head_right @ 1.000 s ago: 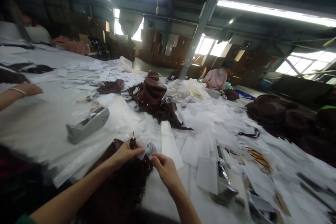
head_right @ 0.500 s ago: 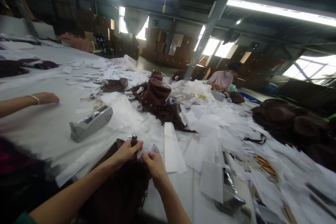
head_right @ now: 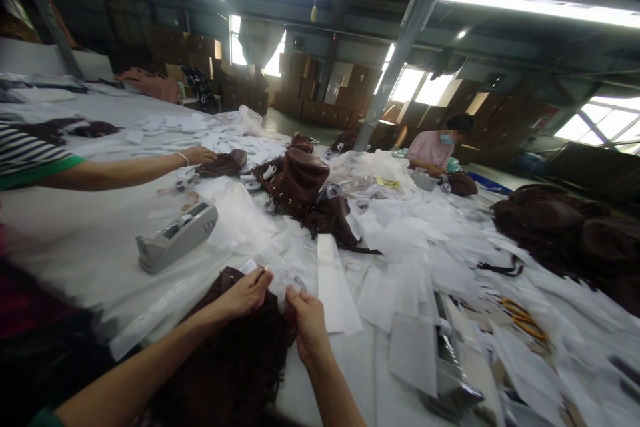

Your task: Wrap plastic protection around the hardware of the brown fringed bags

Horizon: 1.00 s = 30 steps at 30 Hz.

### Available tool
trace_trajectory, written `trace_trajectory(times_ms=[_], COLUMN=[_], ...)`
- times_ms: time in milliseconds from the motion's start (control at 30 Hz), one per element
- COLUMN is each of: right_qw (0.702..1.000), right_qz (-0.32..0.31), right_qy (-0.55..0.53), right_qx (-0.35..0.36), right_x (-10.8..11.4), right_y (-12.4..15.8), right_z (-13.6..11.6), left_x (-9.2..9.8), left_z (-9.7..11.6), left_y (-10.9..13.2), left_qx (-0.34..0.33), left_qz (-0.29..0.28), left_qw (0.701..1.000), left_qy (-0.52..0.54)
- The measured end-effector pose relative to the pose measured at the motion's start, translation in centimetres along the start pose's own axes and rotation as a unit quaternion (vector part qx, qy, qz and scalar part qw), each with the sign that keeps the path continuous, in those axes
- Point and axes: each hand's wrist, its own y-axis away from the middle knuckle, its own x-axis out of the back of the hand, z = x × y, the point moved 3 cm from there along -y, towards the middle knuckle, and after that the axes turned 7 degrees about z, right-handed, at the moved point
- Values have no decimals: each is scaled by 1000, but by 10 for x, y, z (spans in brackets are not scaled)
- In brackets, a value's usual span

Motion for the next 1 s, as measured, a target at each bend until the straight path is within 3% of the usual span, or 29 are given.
trace_trajectory(times_ms=[133,300,467,833,1000], right_qw=[998,991,992,992,991], right_qz=[48,76,74,40,39], right_qy=[-52,-110,-104,-94,-104], right_qx=[1,-18,-4,74,69], right_x=[7,11,7,-17,-31], right_y=[-5,-10,-11,-1,4], right_z=[-6,-10,-7,-13,-10], left_x=[14,24,17,11,11], left_z=[2,19,31,29,26], left_y=[1,5,18,22,17], left_qx=[11,-12,-27,-51,-42], left_qz=[22,-25,-63,-28,-8], left_qw=[999,1000,997,998,999], left_qy=[-45,1,40,17,29])
